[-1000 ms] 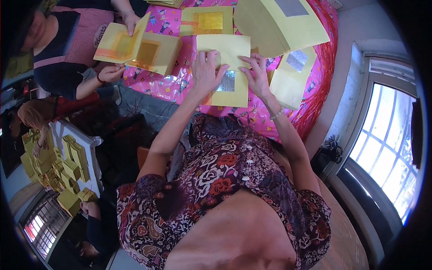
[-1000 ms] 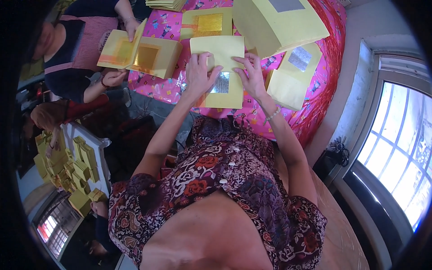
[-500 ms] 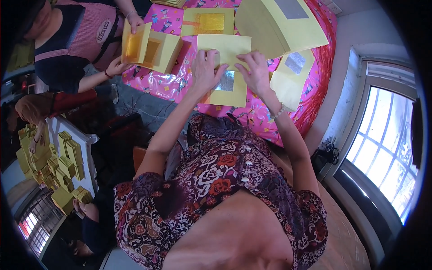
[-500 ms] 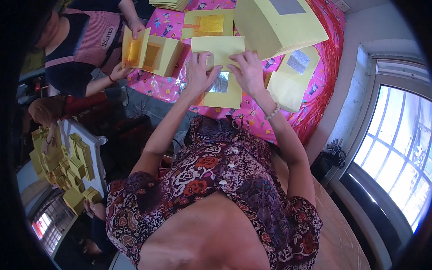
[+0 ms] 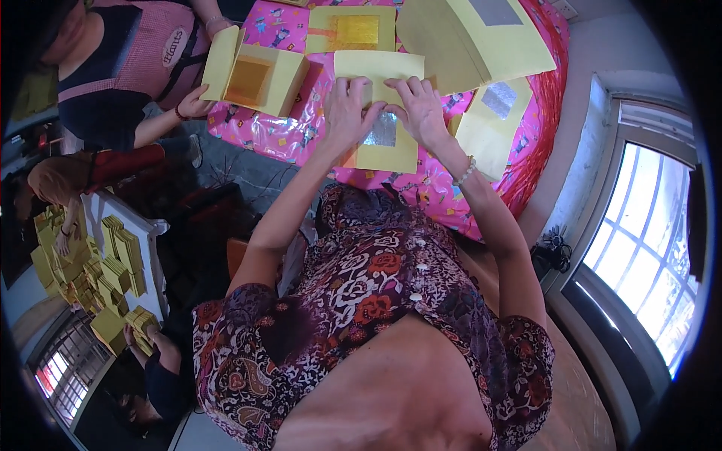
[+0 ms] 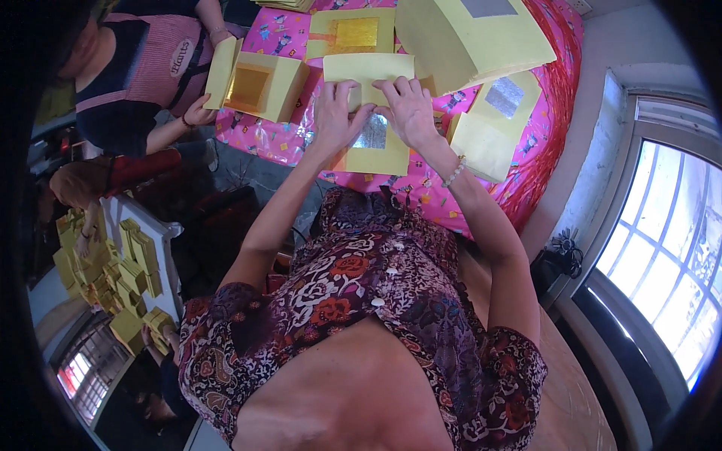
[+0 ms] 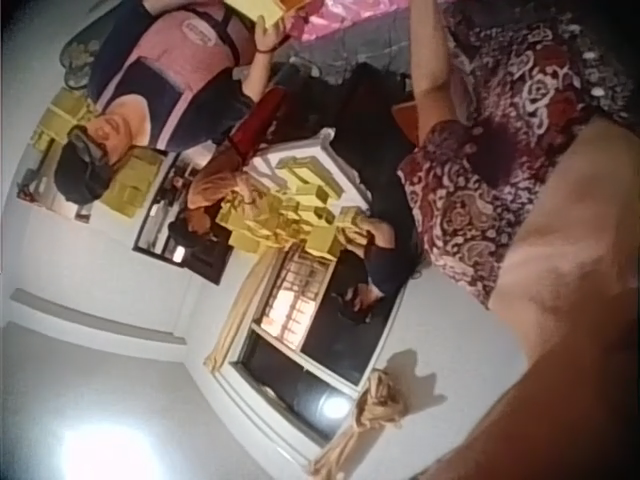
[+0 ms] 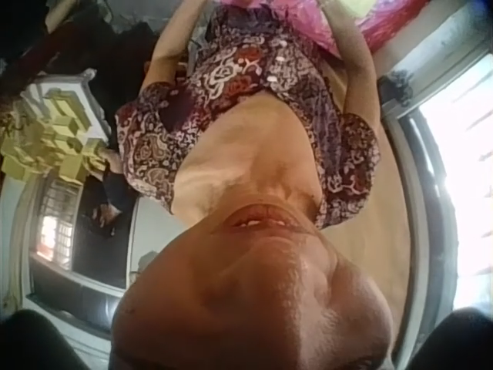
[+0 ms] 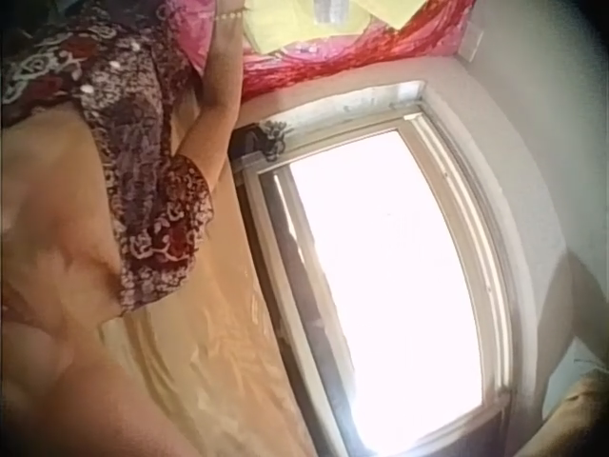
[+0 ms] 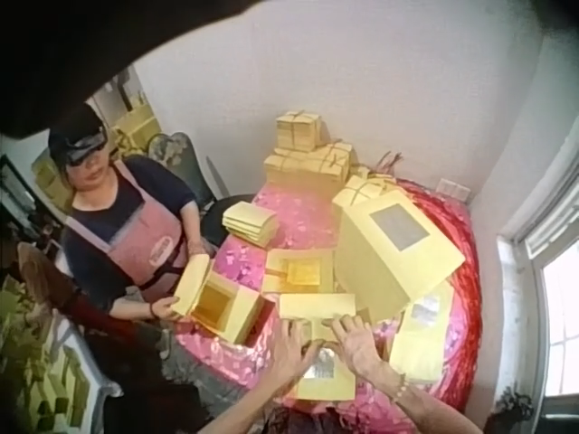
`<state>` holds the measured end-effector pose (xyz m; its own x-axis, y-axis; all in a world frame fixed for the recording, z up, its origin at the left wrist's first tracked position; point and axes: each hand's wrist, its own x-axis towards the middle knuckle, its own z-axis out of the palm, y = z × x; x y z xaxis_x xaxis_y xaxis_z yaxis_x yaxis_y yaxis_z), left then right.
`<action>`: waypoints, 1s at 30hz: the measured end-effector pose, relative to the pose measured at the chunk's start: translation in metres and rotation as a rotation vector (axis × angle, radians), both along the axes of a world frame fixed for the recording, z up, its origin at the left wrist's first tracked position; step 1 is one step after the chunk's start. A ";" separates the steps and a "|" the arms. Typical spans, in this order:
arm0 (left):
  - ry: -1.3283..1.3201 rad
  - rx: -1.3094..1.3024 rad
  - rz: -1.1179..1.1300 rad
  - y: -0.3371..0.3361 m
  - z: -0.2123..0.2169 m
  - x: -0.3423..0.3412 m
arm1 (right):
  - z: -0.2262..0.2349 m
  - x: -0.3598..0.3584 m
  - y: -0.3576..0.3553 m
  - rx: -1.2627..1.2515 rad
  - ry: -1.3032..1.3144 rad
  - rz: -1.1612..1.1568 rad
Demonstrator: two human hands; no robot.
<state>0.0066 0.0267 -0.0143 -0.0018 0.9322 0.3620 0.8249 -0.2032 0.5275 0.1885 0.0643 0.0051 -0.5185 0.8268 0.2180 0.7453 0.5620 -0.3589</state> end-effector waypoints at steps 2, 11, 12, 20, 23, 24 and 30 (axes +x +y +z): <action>-0.044 0.006 -0.036 -0.004 0.002 -0.004 | 0.000 0.003 -0.004 0.012 -0.006 0.005; -0.143 -0.183 -0.091 -0.001 0.008 -0.014 | -0.003 0.017 0.000 -0.003 -0.038 0.035; -0.141 -0.184 -0.097 -0.001 0.009 -0.014 | -0.004 0.020 0.000 -0.004 -0.036 0.029; -0.220 -0.167 -0.196 0.017 0.007 -0.031 | 0.004 0.027 0.015 0.017 -0.007 0.049; -0.242 -0.210 -0.263 0.011 0.016 -0.036 | 0.005 0.034 0.009 -0.005 0.049 0.061; -0.260 -0.219 -0.308 0.009 0.009 -0.042 | 0.005 0.037 0.005 -0.007 0.051 0.064; -0.438 -0.308 -0.333 0.005 0.008 -0.044 | 0.018 0.040 -0.003 -0.075 0.043 0.062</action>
